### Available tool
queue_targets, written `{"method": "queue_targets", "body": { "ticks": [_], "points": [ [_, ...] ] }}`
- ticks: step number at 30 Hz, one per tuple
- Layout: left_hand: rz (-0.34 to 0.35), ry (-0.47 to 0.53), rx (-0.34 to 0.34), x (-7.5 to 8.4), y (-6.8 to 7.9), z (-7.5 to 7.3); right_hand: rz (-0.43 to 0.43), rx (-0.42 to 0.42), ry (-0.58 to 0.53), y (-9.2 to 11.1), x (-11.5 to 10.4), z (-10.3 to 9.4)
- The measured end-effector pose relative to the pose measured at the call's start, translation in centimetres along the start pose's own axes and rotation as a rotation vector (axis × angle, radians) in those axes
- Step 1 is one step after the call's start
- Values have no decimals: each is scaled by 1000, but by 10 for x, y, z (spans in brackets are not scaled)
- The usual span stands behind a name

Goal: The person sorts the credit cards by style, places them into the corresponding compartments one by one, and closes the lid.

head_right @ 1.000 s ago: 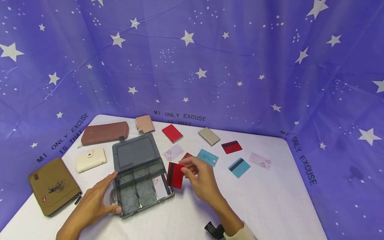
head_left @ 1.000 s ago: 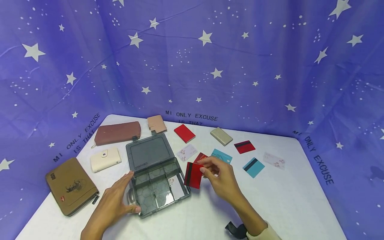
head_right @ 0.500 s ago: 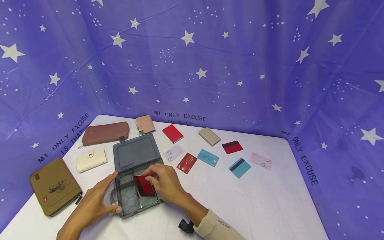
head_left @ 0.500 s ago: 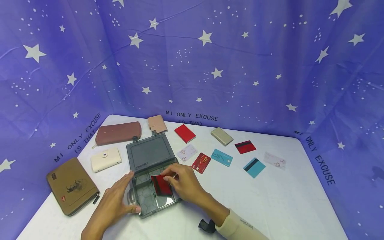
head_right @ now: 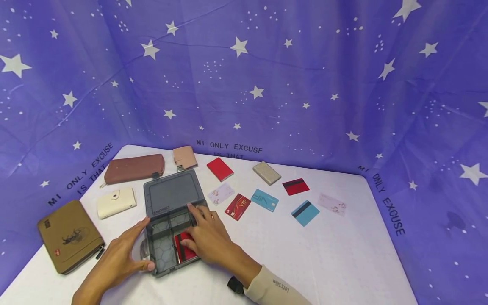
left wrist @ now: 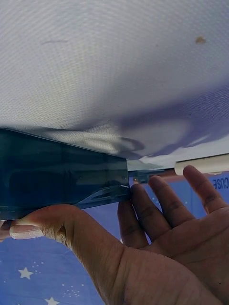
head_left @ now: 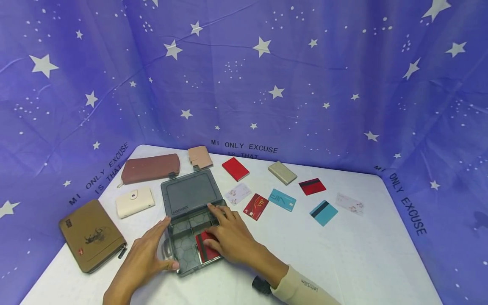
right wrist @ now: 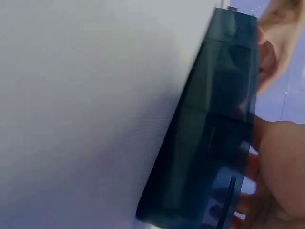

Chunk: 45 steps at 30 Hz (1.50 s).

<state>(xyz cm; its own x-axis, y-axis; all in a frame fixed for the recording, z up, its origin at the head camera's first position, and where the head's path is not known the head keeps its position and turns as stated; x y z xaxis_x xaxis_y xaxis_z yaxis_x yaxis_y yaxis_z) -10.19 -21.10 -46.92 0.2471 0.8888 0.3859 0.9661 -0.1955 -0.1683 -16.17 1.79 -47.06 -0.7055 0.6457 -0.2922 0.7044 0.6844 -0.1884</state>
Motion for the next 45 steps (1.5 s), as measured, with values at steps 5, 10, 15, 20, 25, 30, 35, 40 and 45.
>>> {"method": "queue_targets", "body": {
  "ticks": [5,10,15,20,25,30,35,40,45],
  "points": [
    [5,-3,3,0,-1,0,41,115,-211,-5,14,-13],
    [1,3,4,-1,-1,0,219,305,-363,-15,58,-28],
    [-13,8,-14,-2,0,1,488,298,-302,-23,107,-29],
    [-27,17,-30,-2,0,2,646,208,-175,-26,132,-22],
    [-26,17,-38,-1,0,2,687,163,-92,-29,137,-15],
    [-33,16,-38,-1,-1,2,701,154,-160,-32,135,-15],
    [-37,20,-40,-1,-2,2,651,285,-450,-29,138,-18],
    [-32,13,-34,0,-2,1,548,460,-614,-26,135,-28],
    [-28,14,-30,-1,-2,0,475,587,-640,-20,119,-48]
  ]
}}
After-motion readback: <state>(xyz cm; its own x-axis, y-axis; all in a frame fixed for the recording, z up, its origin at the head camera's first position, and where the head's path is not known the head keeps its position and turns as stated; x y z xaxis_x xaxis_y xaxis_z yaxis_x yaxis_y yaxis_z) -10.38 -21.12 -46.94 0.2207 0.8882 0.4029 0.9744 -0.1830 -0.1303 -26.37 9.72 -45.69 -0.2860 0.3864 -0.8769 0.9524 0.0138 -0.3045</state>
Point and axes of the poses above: each hand's wrist, its own y-axis away from the middle knuckle, its own z-axis out of the palm, x = y × z, the point moved 4 cm from there along -y, towards the middle knuckle, and after that the axes turned 5 degrees about -y, right-handed, at the moved point
